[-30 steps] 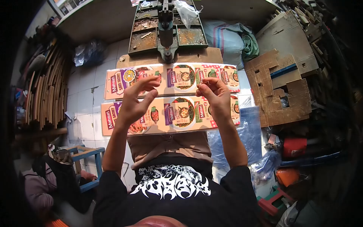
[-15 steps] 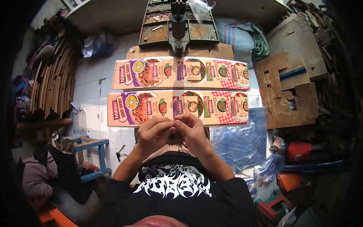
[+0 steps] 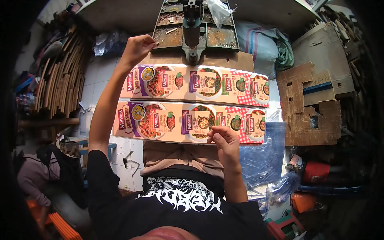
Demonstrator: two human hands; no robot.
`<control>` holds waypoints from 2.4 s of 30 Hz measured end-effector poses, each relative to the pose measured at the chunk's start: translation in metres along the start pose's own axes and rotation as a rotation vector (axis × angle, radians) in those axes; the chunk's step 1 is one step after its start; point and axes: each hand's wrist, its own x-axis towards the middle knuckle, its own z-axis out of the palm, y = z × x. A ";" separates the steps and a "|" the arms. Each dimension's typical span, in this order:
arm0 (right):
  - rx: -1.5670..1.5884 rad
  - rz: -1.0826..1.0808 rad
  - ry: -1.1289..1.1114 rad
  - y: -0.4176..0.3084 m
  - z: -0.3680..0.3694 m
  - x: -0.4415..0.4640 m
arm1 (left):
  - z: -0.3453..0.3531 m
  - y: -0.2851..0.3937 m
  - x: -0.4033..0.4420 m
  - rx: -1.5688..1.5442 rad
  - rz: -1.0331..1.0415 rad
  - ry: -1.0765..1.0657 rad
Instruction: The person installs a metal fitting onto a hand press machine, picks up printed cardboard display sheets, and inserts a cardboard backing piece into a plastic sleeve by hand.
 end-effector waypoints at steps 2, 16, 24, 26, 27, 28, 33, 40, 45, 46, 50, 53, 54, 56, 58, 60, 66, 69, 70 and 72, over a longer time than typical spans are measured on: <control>0.003 -0.027 0.040 -0.006 -0.011 0.001 | 0.009 -0.018 0.023 0.158 -0.190 -0.127; 0.078 -0.073 0.224 -0.017 -0.045 0.011 | 0.046 -0.067 0.055 0.329 0.031 -0.216; -0.012 -0.037 0.172 -0.014 -0.040 0.018 | 0.044 -0.073 0.059 0.345 0.144 -0.222; -0.007 -0.017 0.180 -0.012 -0.040 0.018 | 0.044 -0.072 0.063 0.358 0.164 -0.224; -0.008 -0.016 0.180 -0.012 -0.040 0.018 | 0.045 -0.071 0.062 0.370 0.183 -0.234; -0.004 -0.019 0.179 -0.012 -0.040 0.018 | 0.044 -0.069 0.063 0.369 0.183 -0.234; -0.002 -0.023 0.171 -0.012 -0.039 0.019 | 0.045 -0.064 0.066 0.427 0.240 -0.300; 0.021 -0.010 0.187 -0.014 -0.034 0.019 | 0.047 -0.055 0.072 0.537 0.284 -0.345; -0.007 -0.009 0.194 -0.014 -0.035 0.019 | 0.047 -0.044 0.078 0.602 0.272 -0.420; -0.009 -0.011 0.193 -0.014 -0.035 0.019 | 0.047 -0.043 0.079 0.602 0.272 -0.420; 0.000 -0.004 0.189 -0.014 -0.034 0.018 | 0.047 -0.041 0.084 0.638 0.258 -0.468; 0.005 -0.007 0.185 -0.014 -0.035 0.018 | 0.047 -0.041 0.087 0.651 0.263 -0.472; 0.006 -0.006 0.186 -0.013 -0.036 0.017 | 0.047 -0.040 0.086 0.651 0.268 -0.471; -0.012 -0.017 0.181 -0.013 -0.036 0.018 | 0.048 -0.040 0.085 0.638 0.265 -0.473; 0.000 -0.016 0.182 -0.014 -0.035 0.019 | 0.048 -0.040 0.087 0.626 0.265 -0.468; 0.014 -0.013 0.184 -0.014 -0.035 0.018 | 0.048 -0.039 0.086 0.599 0.263 -0.459; -0.015 -0.022 0.171 -0.012 -0.038 0.018 | 0.047 -0.038 0.086 0.625 0.262 -0.478; -0.005 -0.022 0.179 -0.011 -0.037 0.018 | 0.047 -0.038 0.085 0.620 0.264 -0.477; -0.006 -0.022 0.178 -0.011 -0.037 0.018 | 0.046 -0.038 0.084 0.620 0.264 -0.477; -0.008 -0.022 0.177 -0.012 -0.037 0.017 | 0.046 -0.038 0.084 0.614 0.265 -0.472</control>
